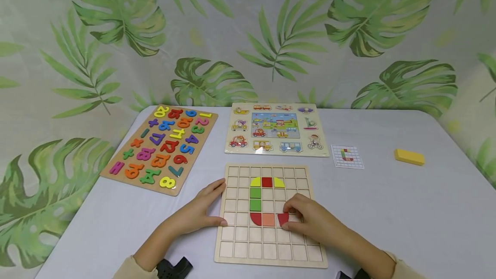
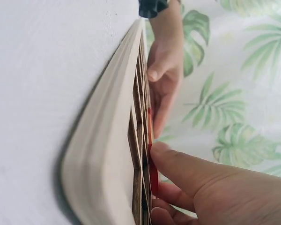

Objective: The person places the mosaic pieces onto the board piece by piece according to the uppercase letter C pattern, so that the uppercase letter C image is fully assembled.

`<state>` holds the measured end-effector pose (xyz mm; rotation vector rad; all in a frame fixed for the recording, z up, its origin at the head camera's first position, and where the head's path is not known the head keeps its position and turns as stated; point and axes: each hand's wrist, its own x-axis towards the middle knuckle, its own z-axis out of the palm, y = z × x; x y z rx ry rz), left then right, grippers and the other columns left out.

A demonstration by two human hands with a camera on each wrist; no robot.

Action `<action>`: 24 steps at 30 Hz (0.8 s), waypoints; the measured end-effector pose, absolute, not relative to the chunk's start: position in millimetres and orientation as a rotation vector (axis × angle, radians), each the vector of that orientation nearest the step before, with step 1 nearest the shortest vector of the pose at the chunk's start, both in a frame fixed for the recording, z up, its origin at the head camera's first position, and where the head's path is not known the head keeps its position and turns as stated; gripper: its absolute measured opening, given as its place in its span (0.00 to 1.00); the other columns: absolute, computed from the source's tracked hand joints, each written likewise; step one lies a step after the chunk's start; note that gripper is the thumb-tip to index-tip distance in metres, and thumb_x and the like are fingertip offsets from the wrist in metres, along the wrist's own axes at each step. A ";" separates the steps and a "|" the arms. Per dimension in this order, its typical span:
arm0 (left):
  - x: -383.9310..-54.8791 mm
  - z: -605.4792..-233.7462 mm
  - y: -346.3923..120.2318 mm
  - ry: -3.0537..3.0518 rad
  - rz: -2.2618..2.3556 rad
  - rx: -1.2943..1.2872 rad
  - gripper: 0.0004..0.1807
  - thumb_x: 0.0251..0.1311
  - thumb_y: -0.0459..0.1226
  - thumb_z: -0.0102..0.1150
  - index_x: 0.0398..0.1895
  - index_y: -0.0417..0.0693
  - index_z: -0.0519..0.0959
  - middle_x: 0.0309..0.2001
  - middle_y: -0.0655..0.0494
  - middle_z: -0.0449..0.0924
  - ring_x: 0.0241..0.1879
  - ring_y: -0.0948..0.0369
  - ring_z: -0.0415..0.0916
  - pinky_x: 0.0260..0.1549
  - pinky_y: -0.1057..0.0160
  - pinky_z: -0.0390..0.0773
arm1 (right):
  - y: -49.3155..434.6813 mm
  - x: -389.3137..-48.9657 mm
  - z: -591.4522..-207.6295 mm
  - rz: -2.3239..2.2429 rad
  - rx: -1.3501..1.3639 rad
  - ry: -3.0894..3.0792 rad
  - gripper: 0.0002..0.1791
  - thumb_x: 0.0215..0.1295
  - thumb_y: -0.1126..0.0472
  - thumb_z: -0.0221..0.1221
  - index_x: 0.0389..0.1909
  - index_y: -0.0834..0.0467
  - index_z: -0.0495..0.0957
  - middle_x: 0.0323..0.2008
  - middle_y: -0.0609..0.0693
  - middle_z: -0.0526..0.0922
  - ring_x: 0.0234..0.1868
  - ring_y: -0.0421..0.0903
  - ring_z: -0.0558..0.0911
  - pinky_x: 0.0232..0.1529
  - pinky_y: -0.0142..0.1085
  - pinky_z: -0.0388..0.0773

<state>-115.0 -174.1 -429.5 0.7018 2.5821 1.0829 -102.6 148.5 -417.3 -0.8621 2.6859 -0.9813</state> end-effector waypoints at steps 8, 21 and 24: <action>-115.1 -429.9 -174.8 2.581 1.078 0.693 0.52 0.42 0.54 0.65 0.69 0.45 0.51 0.70 0.55 0.42 0.67 0.56 0.38 0.60 0.51 0.49 | 147.1 -100.9 -417.8 -0.983 -0.927 2.699 0.09 0.55 0.60 0.62 0.37 0.49 0.75 0.34 0.37 0.71 0.32 0.36 0.69 0.32 0.27 0.69; -114.8 -429.5 -174.7 2.574 1.084 0.694 0.52 0.42 0.54 0.65 0.69 0.45 0.51 0.70 0.55 0.42 0.67 0.56 0.38 0.60 0.52 0.49 | 145.5 -93.0 -413.0 -0.816 -0.982 2.806 0.11 0.56 0.57 0.60 0.41 0.49 0.79 0.36 0.36 0.71 0.30 0.32 0.69 0.31 0.27 0.70; -114.9 -429.2 -174.5 2.575 1.074 0.693 0.52 0.43 0.53 0.65 0.69 0.45 0.51 0.70 0.55 0.42 0.67 0.56 0.38 0.61 0.52 0.49 | 148.0 -93.2 -407.0 -0.787 -0.914 2.796 0.15 0.58 0.54 0.59 0.46 0.49 0.77 0.38 0.36 0.72 0.32 0.34 0.70 0.34 0.29 0.71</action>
